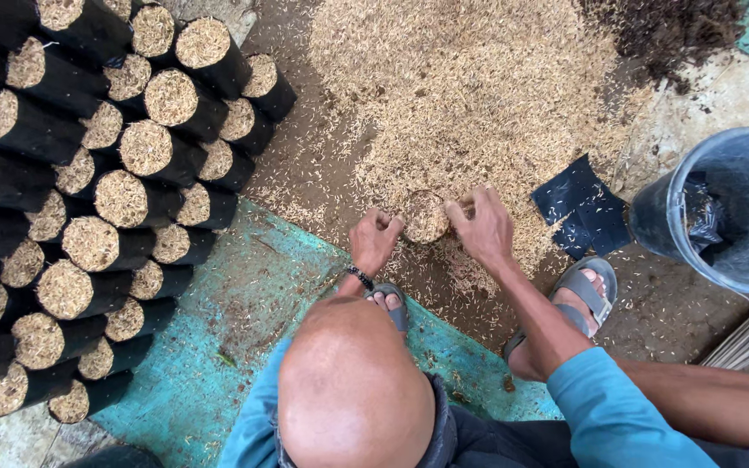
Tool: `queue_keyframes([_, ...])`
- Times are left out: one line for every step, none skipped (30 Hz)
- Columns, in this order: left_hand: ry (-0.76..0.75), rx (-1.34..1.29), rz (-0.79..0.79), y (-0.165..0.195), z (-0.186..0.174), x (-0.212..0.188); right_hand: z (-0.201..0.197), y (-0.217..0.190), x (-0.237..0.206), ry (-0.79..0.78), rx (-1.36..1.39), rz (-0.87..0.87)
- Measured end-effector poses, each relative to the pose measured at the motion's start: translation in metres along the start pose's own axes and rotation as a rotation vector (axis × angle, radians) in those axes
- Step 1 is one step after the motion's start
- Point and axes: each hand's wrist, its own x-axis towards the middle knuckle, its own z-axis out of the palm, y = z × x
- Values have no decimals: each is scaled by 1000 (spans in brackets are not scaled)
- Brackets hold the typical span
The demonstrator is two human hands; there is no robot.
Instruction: The person sits on the ground at a plant nursery and fills black plastic nursery bags with a soil and rice-hull mix. They scoop the mix by hand into a bag, press it down, add more, then set the filled bag with a stack of other filled bags.
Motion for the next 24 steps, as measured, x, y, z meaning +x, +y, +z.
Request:
queue_keyframes([-22,40,31,-3,1,4,-3,5,3,-91,-55,21])
queue_keyframes([-45,79,61,-6,3,8,-6,11,5,-184,-111,44])
queue_keyframes([-65,119,90,-9,6,12,-6,16,8,-223,-77,13])
queue_keyframes([-70,137,99,-12,9,16,-4,20,11,-263,-41,-19])
queue_keyframes([-76,156,106,-15,13,19,-1,24,13,-306,-6,-50])
queue_keyframes([-83,175,111,-19,17,20,3,28,15,-289,-16,-98])
queue_keyframes([-82,172,118,-23,19,21,6,32,18,-271,-26,-147])
queue_keyframes([-81,168,130,-27,21,22,8,35,20,-248,-38,-197])
queue_keyframes([-78,166,150,-30,23,23,11,38,22,-254,-30,-170])
queue_keyframes([-56,148,170,-32,24,25,14,39,23,-259,-21,-143])
queue_keyframes([-34,130,183,-35,23,24,17,40,24,-271,-13,-117])
queue_keyframes([-13,112,184,-37,22,23,19,40,26,-278,-23,-89])
queue_keyframes([-20,91,175,-37,21,23,22,40,26,-292,-35,-60])
queue_keyframes([-24,70,173,-38,20,22,24,39,26,-299,-46,-33])
queue_keyframes([-25,46,188,-37,19,22,26,38,26,-265,-54,-78])
queue_keyframes([-45,54,129,-36,18,23,27,37,26,-227,-60,-127])
queue_keyframes([-68,64,58,-35,16,22,27,36,25,-201,-66,-171])
queue_keyframes([-95,73,-25,-33,16,21,27,35,25,-222,-26,-127])
queue_keyframes([-90,68,-21,-30,13,20,26,33,24,-240,13,-85])
queue_keyframes([-79,60,-4,-30,13,20,24,31,25,-247,51,-51])
queue_keyframes([-66,49,17,-30,13,21,22,29,25,-239,53,-63])
queue_keyframes([-5,39,132,-29,12,21,19,26,24,-237,58,-71])
queue_keyframes([51,32,240,-28,11,20,17,22,23,-242,64,-74])
queue_keyframes([105,25,349,-27,9,19,15,17,23,-257,80,-46])
